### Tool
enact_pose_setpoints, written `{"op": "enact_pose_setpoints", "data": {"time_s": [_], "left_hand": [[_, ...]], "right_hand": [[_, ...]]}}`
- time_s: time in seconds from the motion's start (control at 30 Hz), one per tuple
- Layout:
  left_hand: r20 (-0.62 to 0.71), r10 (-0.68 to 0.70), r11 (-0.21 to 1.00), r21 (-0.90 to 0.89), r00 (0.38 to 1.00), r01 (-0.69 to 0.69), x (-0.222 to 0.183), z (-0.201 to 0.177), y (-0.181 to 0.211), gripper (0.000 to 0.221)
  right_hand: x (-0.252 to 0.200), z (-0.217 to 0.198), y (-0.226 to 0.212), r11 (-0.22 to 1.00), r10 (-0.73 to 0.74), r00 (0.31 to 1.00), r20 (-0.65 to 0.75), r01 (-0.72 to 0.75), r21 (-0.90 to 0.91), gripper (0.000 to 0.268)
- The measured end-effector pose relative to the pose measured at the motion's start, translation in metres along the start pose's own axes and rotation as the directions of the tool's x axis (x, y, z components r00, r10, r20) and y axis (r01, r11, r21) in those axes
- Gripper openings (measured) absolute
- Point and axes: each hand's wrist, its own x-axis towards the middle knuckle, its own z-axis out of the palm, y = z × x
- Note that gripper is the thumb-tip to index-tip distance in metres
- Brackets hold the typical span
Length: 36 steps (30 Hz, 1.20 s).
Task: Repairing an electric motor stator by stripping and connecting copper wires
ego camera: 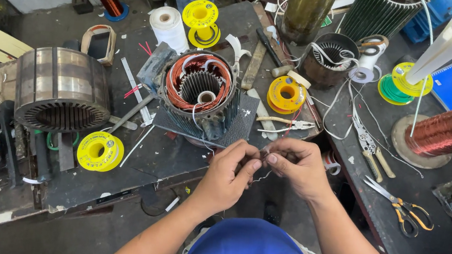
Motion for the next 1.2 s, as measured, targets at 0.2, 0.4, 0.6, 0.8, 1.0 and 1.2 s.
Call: {"op": "enact_pose_setpoints", "data": {"time_s": [0.2, 0.4, 0.6, 0.8, 1.0, 1.2], "left_hand": [[0.065, 0.143, 0.893, 0.422, 0.988, -0.157, -0.001, 0.002, 0.001, 0.010], [0.204, 0.249, 0.652, 0.688, 0.947, -0.320, -0.007, 0.005, -0.008, 0.012], [0.223, 0.207, 0.718, 0.627, 0.953, -0.303, -0.008, 0.003, -0.009, 0.014], [0.161, 0.128, 0.878, 0.441, 0.979, -0.187, -0.009, 0.003, -0.016, 0.012], [0.127, 0.051, 0.981, 0.178, 0.991, -0.073, -0.005, 0.000, -0.011, 0.011], [0.114, 0.021, 1.000, 0.011, 0.993, -0.022, -0.005, 0.003, -0.019, 0.011]], "right_hand": [[0.000, 0.004, 0.014, 0.986, 0.070, 0.995, -0.067, -0.059, 0.154, 0.012], [0.005, -0.007, 0.025, 0.920, 0.263, 0.960, -0.094, -0.220, 0.324, 0.019], [0.004, 0.000, 0.016, 0.899, 0.336, 0.925, -0.178, -0.259, 0.355, 0.026], [-0.005, -0.017, 0.031, 0.891, 0.289, 0.955, -0.061, -0.245, 0.383, 0.025], [-0.014, -0.015, 0.014, 0.978, 0.123, 0.991, 0.049, -0.130, 0.165, 0.047], [-0.010, -0.027, -0.007, 0.916, -0.130, 0.988, 0.087, 0.153, -0.370, 0.009]]}}
